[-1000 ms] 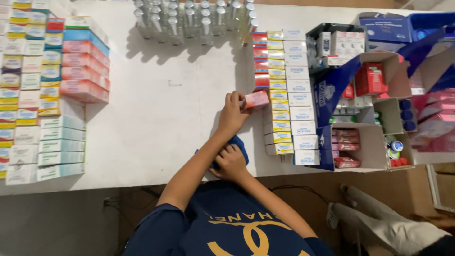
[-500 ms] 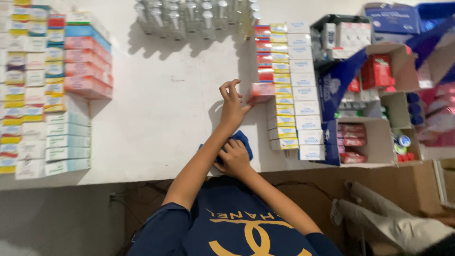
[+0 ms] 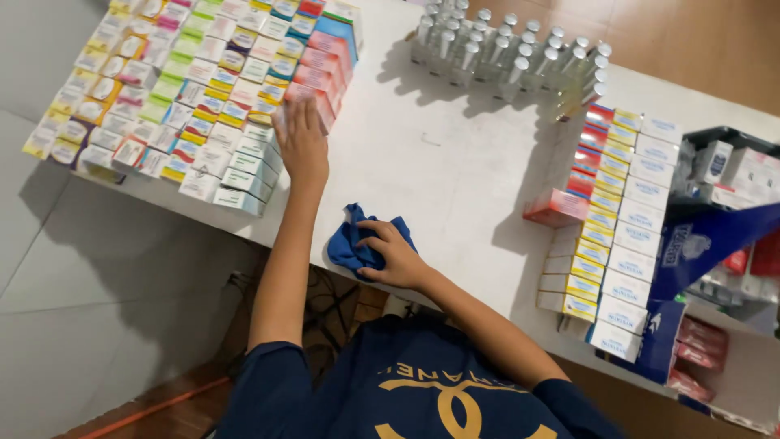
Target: Wiping down boxes of medication using a blue cleaning cloth.
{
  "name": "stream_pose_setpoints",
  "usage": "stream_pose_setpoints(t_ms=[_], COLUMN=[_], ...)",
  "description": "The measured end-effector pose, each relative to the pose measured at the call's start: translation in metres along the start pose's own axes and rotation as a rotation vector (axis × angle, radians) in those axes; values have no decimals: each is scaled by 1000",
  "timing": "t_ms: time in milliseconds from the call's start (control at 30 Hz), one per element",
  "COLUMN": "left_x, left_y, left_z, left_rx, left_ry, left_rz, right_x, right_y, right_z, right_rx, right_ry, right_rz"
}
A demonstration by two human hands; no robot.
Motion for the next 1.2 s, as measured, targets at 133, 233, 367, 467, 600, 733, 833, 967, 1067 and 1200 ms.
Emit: stream_pose_setpoints(t_ms=[133, 233, 367, 467, 600, 733, 833, 967, 1067, 1200], left_x=[-3, -1, -2, -16, -64, -112, -126, -130, -134, -136], left_y=[-1, -7, -10, -3, 9, 38, 54, 79, 96, 105], left_z=[-5, 3, -7, -57, -100, -93, -95, -140, -175, -206], left_rx=[124, 123, 131, -6, -966, -1527, -1604, -1638, -1676, -1683], left_ry=[284, 283, 383, 366, 47, -50, -182, -206, -199, -147], left_rz=[-38, -94, -110, -89, -290, -427, -426, -430, -370, -348], right_x=[1, -13, -42, -84, -134, -131, -103, -49, -30, -35], right_y=[-13, 1, -5, 18, 56, 38, -14, -117, -150, -156], right_z=[3, -2, -27, -57, -121, -151, -156, -149, -142, -133], right_rx=[-352, -443, -432, -422, -369, -84, 129, -152, -406, -590], right_ry=[0, -124, -76, 48, 348, 605, 719, 647, 688, 754], right_rz=[-5, 212, 123, 95, 354, 586, 433, 38, -126, -217])
Point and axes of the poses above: each hand's wrist, its own x-axis towards the middle knuckle, its own z-axis out of the palm, y = z × x, the point moved 7 cm from there along x, towards the middle knuckle, and after that the axes turned 15 degrees about x, right-handed, at the moved point
